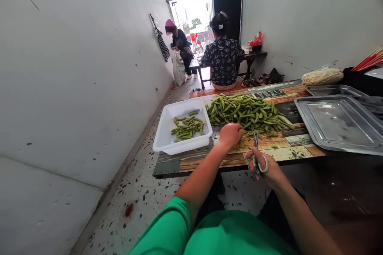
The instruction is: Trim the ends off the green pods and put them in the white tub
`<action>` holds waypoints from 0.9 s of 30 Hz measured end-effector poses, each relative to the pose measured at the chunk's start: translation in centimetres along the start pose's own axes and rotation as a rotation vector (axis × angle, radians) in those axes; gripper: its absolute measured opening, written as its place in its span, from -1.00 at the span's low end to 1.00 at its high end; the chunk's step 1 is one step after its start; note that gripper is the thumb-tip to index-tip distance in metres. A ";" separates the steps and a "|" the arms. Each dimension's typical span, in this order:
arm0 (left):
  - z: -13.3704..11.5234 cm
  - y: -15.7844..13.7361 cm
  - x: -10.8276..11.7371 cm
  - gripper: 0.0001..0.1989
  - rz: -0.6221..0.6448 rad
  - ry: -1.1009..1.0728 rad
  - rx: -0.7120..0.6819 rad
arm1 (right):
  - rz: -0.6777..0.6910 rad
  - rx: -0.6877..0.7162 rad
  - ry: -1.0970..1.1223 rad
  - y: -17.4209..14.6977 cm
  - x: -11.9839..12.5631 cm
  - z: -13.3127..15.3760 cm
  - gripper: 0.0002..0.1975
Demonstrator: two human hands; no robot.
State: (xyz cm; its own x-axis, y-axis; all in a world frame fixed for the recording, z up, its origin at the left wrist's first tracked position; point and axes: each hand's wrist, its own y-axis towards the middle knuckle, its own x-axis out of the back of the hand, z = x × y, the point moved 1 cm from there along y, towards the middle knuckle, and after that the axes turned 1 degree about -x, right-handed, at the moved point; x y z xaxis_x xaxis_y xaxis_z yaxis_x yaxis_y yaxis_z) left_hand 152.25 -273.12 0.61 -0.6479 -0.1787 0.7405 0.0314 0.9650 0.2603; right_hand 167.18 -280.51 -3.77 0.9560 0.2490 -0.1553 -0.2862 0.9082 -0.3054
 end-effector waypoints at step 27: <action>0.8 -3.5 1.2 -0.91 -0.032 -0.204 0.059 | 0.142 0.034 -0.383 1.4 -0.8 0.5 -0.33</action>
State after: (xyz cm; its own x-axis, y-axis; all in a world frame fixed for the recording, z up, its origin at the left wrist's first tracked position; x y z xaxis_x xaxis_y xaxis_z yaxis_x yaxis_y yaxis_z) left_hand 150.74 -276.54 0.06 -0.7889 -0.1727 0.5898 -0.0325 0.9701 0.2405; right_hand 166.03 -279.32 -3.58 0.8639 0.4742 0.1697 -0.4209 0.8649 -0.2736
